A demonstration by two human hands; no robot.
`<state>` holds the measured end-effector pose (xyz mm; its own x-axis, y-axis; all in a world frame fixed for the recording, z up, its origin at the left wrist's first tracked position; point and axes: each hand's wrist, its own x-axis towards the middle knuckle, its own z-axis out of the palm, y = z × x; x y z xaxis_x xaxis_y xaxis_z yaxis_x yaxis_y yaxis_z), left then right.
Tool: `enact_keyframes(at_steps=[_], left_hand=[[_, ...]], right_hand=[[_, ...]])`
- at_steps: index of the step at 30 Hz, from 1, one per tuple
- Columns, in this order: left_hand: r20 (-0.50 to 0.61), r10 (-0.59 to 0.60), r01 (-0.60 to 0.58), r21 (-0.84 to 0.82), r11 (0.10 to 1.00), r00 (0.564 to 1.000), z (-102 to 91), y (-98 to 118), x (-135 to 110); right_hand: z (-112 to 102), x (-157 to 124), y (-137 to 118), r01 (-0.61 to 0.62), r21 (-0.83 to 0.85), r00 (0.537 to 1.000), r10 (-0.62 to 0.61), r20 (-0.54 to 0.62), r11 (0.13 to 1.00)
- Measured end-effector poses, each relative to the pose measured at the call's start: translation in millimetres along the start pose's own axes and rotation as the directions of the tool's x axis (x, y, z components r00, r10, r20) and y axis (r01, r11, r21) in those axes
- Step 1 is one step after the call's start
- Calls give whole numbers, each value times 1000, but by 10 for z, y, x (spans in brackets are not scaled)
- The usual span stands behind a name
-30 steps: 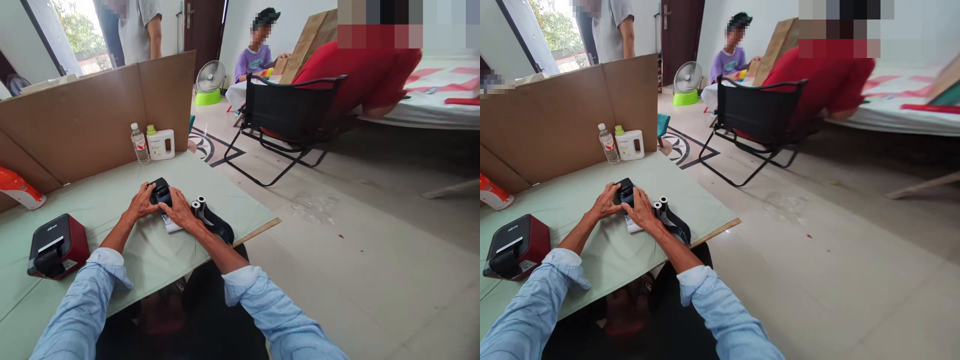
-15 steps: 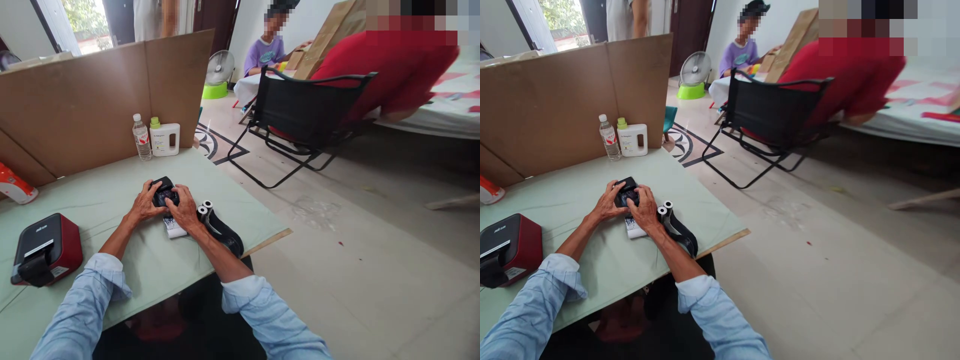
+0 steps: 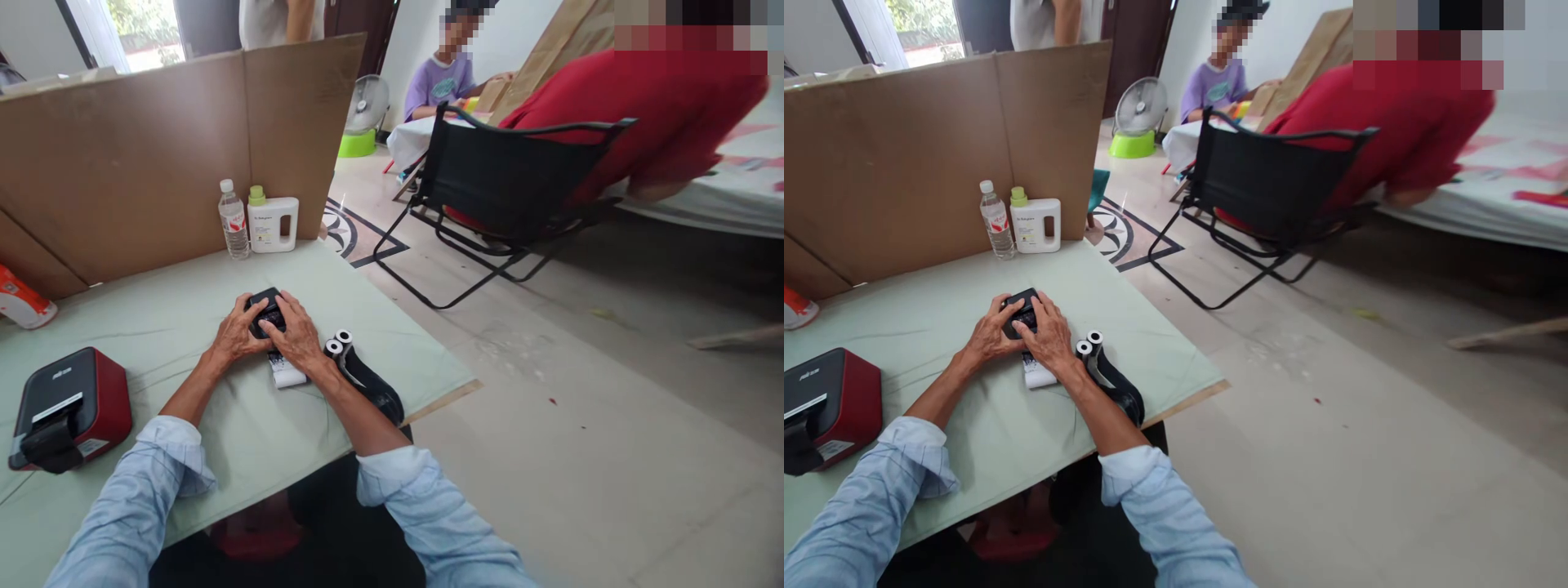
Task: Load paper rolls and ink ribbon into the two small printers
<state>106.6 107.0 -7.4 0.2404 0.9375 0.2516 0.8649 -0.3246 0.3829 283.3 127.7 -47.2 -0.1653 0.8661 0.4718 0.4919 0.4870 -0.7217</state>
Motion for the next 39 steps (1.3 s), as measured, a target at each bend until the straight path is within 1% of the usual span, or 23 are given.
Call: enact_keyframes(at_steps=[4,9,11,15,18,21,26,29,31,33,35,37,39], left_hand=[[-14,9,-9,12,1000,1000,23,28,-11],[-1,-25,25,11,1000,1000,50,41,-16],[3,-40,40,-13,999,999,57,39,-24],[-9,-60,58,-109,992,998,81,9,-43],[-13,-71,68,-154,986,997,101,-20,-48],[18,-98,99,-149,984,995,102,-22,-42],[57,-144,150,-117,982,988,41,12,-39],[84,-139,147,-99,984,987,-27,21,-44],[98,-147,154,-75,985,984,-83,38,-52],[96,-164,169,-47,984,982,-145,86,-84],[90,-174,176,-20,984,981,-214,177,-166],[91,-160,160,5,987,983,-295,301,-315],[66,-110,109,9,994,992,-402,442,-536]], right_hand=[[6,12,14,5,-60,999,-2,52,998],[21,-25,26,11,-46,999,-9,42,999],[34,-44,33,8,-13,1000,-7,20,1000],[36,-86,58,-13,53,998,16,-63,999],[16,-108,71,-23,65,993,30,-112,998],[-3,-109,59,-25,60,990,33,-141,998],[-30,-59,-12,45,128,986,-24,-164,991],[-61,-32,-82,14,200,976,30,-215,980],[-100,-41,-154,9,211,965,47,-257,977],[-156,-81,-250,58,193,955,1,-296,980],[-226,-156,-358,140,169,951,-85,-297,976],[-297,-257,-450,214,149,957,-177,-230,965],[-354,-369,-514,293,111,955,-285,-89,949]])
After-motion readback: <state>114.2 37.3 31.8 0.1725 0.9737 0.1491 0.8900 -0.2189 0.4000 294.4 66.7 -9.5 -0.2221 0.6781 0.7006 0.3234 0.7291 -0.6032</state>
